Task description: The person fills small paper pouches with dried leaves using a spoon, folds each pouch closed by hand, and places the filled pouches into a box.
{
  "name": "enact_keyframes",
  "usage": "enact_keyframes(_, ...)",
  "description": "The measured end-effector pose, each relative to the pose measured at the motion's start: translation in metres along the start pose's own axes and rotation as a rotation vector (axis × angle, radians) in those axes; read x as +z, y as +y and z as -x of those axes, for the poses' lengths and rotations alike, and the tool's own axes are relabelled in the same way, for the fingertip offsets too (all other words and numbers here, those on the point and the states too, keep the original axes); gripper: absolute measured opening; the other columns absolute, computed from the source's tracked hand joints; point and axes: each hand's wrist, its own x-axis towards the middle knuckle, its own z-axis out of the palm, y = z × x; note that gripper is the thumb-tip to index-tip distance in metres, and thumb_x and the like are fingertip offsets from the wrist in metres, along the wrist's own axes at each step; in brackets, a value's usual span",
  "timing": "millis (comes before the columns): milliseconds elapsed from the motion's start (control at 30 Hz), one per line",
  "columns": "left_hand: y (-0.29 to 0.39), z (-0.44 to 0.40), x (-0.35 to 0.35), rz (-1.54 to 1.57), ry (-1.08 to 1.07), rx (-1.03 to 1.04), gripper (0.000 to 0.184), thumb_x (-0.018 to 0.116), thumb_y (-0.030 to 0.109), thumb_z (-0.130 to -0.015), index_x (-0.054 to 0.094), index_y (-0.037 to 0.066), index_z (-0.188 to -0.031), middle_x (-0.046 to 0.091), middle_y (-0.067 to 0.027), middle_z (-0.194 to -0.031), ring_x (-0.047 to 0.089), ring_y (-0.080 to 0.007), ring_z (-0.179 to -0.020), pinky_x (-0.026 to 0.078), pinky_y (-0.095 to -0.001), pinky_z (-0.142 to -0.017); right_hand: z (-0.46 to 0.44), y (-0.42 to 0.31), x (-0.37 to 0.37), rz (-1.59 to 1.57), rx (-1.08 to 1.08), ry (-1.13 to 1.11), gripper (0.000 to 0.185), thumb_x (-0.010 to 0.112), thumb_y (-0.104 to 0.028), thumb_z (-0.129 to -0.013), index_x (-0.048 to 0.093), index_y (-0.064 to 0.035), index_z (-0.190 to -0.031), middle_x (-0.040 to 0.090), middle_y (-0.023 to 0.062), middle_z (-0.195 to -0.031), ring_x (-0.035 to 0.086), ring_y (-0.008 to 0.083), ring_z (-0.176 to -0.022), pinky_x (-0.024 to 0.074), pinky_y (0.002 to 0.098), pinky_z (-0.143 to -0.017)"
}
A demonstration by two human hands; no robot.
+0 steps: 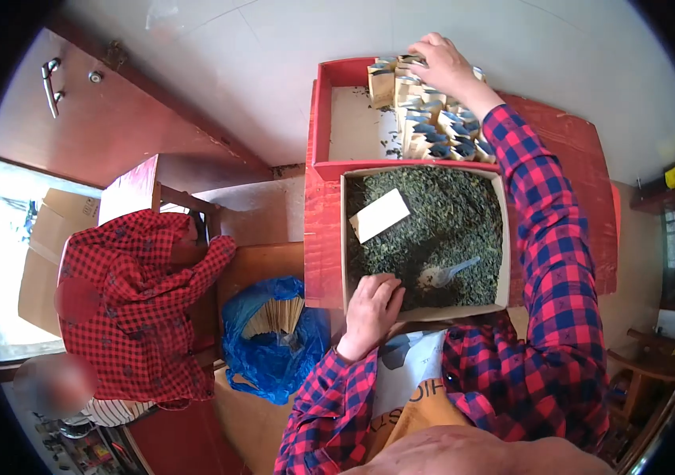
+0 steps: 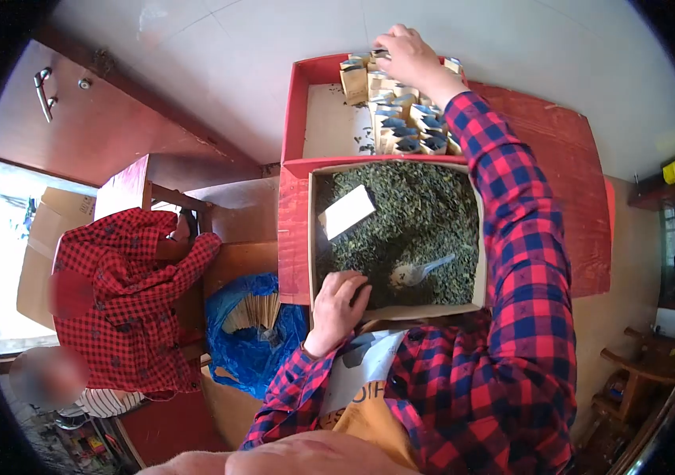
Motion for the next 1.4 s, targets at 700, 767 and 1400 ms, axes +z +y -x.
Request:
enact_keyframes(700,0.003,-0.028,-0.006,-0.045,0.124,-0.190,0.035,0.082,0.009,-0.085,0.071,0.005,-0.117,0.068,-0.0115,-0.102,0.067,-0.0211,-0.081,0.055,-0.0339,-0.066,0.374,-0.066,-0.049,-0.144,-0.198,-0.348,0.009,0.068,-0.011,-0.088,0.063,-0.0059,-0.093,0.059,0.0101,-0.100,0.063,0.0310,-0.099,0.0567,0.0420,-0.081)
enact_keyframes(767,-0.002,-0.052,-0.012,-0.177,0.132,-0.145,0.044,0.084,0.012,-0.083,0.069,0.003,-0.122,0.067,-0.0125,-0.104,0.067,-0.0221,-0.080,0.055,-0.0351,-0.070,0.381,-0.063,-0.038,-0.099,-0.181,-0.328,0.017,0.075,-0.010,-0.084,0.065,-0.0084,-0.097,0.058,0.0093,-0.098,0.061,0.0304,-0.094,0.0550,0.0422,-0.081)
enact_keyframes(1400,0.001,-0.048,0.020,0.286,0.017,-0.297,0.067,0.089,0.007,-0.077,0.057,-0.003,-0.136,0.063,-0.0104,-0.116,0.068,-0.0146,-0.089,0.059,-0.0271,-0.069,0.363,-0.095,-0.041,-0.648,0.043,-0.214,0.027,0.070,-0.007,-0.089,0.072,-0.0028,-0.116,0.072,0.0169,-0.104,0.070,0.0357,-0.097,0.0567,0.0441,-0.084)
